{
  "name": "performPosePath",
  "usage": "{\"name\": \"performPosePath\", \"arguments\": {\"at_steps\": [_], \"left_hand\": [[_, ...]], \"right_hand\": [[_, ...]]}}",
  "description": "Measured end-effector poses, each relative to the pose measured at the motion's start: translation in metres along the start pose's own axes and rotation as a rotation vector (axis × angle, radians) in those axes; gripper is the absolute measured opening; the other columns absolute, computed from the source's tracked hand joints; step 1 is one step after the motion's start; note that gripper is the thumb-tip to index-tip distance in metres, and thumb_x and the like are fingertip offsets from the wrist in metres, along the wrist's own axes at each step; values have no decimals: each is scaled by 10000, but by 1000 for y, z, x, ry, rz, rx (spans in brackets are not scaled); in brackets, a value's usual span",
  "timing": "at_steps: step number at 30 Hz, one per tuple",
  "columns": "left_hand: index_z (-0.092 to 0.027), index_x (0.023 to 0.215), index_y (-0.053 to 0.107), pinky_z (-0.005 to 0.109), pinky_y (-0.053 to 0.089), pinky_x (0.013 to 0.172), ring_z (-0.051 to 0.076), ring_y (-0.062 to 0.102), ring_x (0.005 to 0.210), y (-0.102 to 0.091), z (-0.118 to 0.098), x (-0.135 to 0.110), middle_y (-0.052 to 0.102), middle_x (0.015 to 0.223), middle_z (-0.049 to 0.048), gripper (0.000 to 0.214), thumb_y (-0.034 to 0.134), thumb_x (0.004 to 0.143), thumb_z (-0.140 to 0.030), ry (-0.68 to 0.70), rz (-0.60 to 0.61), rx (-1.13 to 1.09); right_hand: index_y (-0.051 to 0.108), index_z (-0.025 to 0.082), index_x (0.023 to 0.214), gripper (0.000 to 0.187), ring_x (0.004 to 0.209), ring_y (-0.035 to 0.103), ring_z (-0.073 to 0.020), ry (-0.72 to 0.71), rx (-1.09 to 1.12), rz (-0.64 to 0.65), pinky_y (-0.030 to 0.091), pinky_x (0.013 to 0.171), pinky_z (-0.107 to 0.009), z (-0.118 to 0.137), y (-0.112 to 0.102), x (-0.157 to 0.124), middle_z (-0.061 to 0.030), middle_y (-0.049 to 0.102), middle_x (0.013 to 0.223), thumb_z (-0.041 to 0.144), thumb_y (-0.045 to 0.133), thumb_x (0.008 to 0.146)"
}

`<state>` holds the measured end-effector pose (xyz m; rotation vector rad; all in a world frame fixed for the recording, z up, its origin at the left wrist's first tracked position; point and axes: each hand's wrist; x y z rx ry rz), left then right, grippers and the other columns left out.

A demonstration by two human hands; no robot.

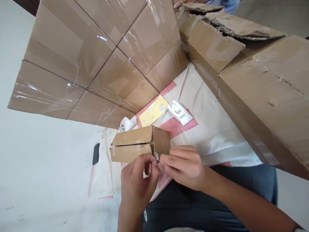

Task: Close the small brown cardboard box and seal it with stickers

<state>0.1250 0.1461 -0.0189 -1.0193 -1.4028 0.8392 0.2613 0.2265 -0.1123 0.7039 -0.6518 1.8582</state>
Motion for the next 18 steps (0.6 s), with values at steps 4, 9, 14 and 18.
{"name": "performPosePath", "arguments": {"at_steps": [4, 9, 14, 18], "left_hand": [[-234, 892, 533, 167, 419, 514, 51, 519, 466, 3, 1, 1, 629, 647, -91, 115, 554, 890, -121, -27, -9, -15], [-236, 865, 531, 183, 416, 513, 67, 539, 480, 8, 0, 2, 612, 623, -87, 103, 550, 875, -135, -45, -36, 8], [-240, 866, 522, 187, 414, 519, 69, 525, 474, 4, 1, 2, 589, 619, -93, 109, 553, 867, -135, -52, -48, 43], [-239, 851, 519, 185, 402, 518, 71, 516, 486, 3, -2, 2, 580, 619, -90, 118, 551, 857, -126, -70, -54, 51]], "right_hand": [[685, 156, 890, 210, 576, 391, -114, 13, 20, 13, 348, 548, -282, 0, -1, 2, 21, 489, 631, 161, 518, 1017], [678, 164, 822, 244, 565, 375, -109, 51, 39, -2, 340, 537, -272, 1, -1, 3, 25, 463, 616, 136, 513, 1000], [668, 170, 798, 250, 556, 378, -102, 76, 74, -15, 330, 531, -264, 2, 0, 4, 30, 456, 609, 119, 509, 984], [663, 169, 791, 256, 553, 379, -100, 81, 120, -19, 322, 525, -259, 3, 0, 5, 33, 448, 607, 119, 503, 985]]}}
Point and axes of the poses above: each hand's wrist, its own x-axis towards the middle knuckle, its own y-axis out of the palm, z = x × y
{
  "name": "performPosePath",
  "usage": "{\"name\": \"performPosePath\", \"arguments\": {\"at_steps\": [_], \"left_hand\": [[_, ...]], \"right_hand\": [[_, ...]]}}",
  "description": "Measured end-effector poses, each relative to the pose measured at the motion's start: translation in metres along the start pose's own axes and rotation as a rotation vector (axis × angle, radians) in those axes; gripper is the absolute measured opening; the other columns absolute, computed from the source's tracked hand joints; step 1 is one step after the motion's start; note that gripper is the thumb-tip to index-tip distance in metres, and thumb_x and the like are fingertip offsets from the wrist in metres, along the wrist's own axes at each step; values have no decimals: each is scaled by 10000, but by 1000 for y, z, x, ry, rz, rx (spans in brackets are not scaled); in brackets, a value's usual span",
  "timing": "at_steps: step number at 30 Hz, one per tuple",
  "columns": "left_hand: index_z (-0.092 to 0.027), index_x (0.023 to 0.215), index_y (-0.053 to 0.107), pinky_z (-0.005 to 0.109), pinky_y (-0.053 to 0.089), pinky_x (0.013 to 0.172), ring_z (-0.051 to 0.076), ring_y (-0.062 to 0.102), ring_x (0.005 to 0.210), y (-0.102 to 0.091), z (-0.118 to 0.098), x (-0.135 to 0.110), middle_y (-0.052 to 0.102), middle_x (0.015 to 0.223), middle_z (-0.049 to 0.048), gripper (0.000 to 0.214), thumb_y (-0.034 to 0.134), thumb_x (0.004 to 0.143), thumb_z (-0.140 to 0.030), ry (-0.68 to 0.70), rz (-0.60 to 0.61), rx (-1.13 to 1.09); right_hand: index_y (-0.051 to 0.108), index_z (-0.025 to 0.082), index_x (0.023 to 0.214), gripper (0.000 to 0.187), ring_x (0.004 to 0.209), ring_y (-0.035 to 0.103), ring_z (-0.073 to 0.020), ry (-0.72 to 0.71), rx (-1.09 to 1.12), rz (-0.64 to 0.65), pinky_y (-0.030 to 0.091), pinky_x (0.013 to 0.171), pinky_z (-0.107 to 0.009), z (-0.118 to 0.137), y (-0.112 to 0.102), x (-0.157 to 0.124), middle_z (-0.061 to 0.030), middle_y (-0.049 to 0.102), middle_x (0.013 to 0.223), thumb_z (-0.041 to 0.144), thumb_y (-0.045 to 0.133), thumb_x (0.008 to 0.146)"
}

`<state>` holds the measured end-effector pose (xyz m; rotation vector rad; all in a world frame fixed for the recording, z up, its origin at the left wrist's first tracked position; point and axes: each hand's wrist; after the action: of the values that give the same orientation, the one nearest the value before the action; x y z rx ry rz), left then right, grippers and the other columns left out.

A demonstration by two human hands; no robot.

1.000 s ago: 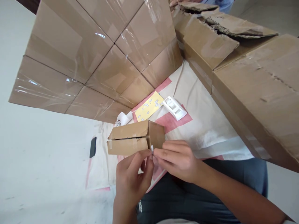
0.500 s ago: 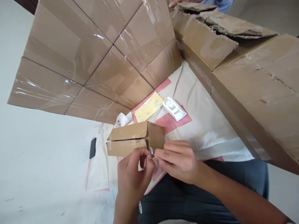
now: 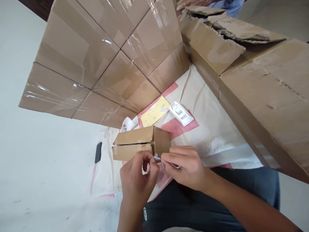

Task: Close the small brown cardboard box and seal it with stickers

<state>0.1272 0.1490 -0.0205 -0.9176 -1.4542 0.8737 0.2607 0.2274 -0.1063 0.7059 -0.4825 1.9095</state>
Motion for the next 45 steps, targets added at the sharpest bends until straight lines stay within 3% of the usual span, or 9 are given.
{"name": "performPosePath", "arguments": {"at_steps": [8, 15, 19, 23, 26, 30, 36, 42, 45], "left_hand": [[-234, 817, 523, 177, 380, 519, 64, 496, 486, -2, -10, 0, 541, 610, -88, 105, 533, 891, -161, -191, -104, 26], [-222, 807, 585, 178, 402, 537, 76, 526, 548, -10, 5, 3, 587, 662, -57, 87, 571, 892, -235, -363, -144, -22], [-219, 839, 610, 205, 364, 507, 92, 481, 518, -22, 32, 29, 562, 626, -53, 176, 576, 921, -371, -400, -3, -113], [-222, 900, 639, 241, 397, 609, 123, 557, 623, -23, 70, 94, 628, 704, -33, 205, 553, 920, -407, -275, 199, 9], [-201, 797, 638, 273, 354, 598, 143, 540, 652, 0, 93, 149, 606, 680, -11, 323, 477, 960, -428, -212, 553, 245], [-148, 674, 615, 272, 408, 619, 139, 557, 655, 50, 113, 196, 556, 645, -9, 387, 541, 973, -383, -177, 819, 284], [-137, 1162, 652, 388, 598, 830, 212, 681, 959, 91, 134, 200, 679, 1120, 58, 352, 635, 972, -433, -176, 1021, 199], [-142, 1192, 647, 421, 589, 881, 235, 673, 1028, 94, 156, 195, 671, 1178, 70, 357, 635, 973, -425, -168, 962, 127], [-142, 1051, 690, 371, 576, 821, 197, 675, 928, 93, 163, 196, 703, 1041, 52, 289, 636, 963, -412, -173, 924, 104]], "right_hand": [[656, 160, 766, 196, 530, 378, -78, 38, 120, -69, 310, 508, -232, -3, 0, 0, 45, 441, 610, 89, 559, 921], [660, 163, 745, 179, 538, 375, -75, 144, 181, -77, 320, 519, -225, -8, 1, -2, 49, 424, 618, 80, 578, 880], [648, 158, 720, 172, 533, 380, -68, 191, 216, -105, 320, 519, -215, -8, 0, -1, 54, 422, 611, 60, 590, 849], [638, 156, 710, 159, 528, 389, -68, 238, 244, -138, 324, 517, -211, -11, -1, 1, 53, 435, 601, 52, 586, 816], [627, 161, 694, 158, 522, 385, -71, 277, 244, -153, 319, 509, -212, -14, -1, 2, 54, 431, 588, 54, 580, 801], [609, 171, 689, 151, 516, 379, -75, 329, 245, -146, 308, 500, -215, -17, -3, 2, 58, 429, 577, 64, 574, 790], [606, 176, 706, 140, 554, 377, -86, 443, 255, -116, 306, 524, -226, -30, -13, -1, 50, 437, 609, 97, 571, 817], [622, 173, 717, 118, 571, 370, -92, 550, 277, -127, 296, 535, -232, -45, -20, -2, 43, 470, 620, 133, 584, 821], [632, 175, 727, 114, 572, 374, -93, 568, 292, -118, 297, 538, -232, -43, -19, -2, 44, 478, 623, 152, 588, 831]]}}
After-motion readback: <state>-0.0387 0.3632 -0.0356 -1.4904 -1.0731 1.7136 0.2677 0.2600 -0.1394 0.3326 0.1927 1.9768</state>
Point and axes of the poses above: each hand's wrist, its own x-axis towards the middle knuckle, its own y-axis out of the palm, z = x × y
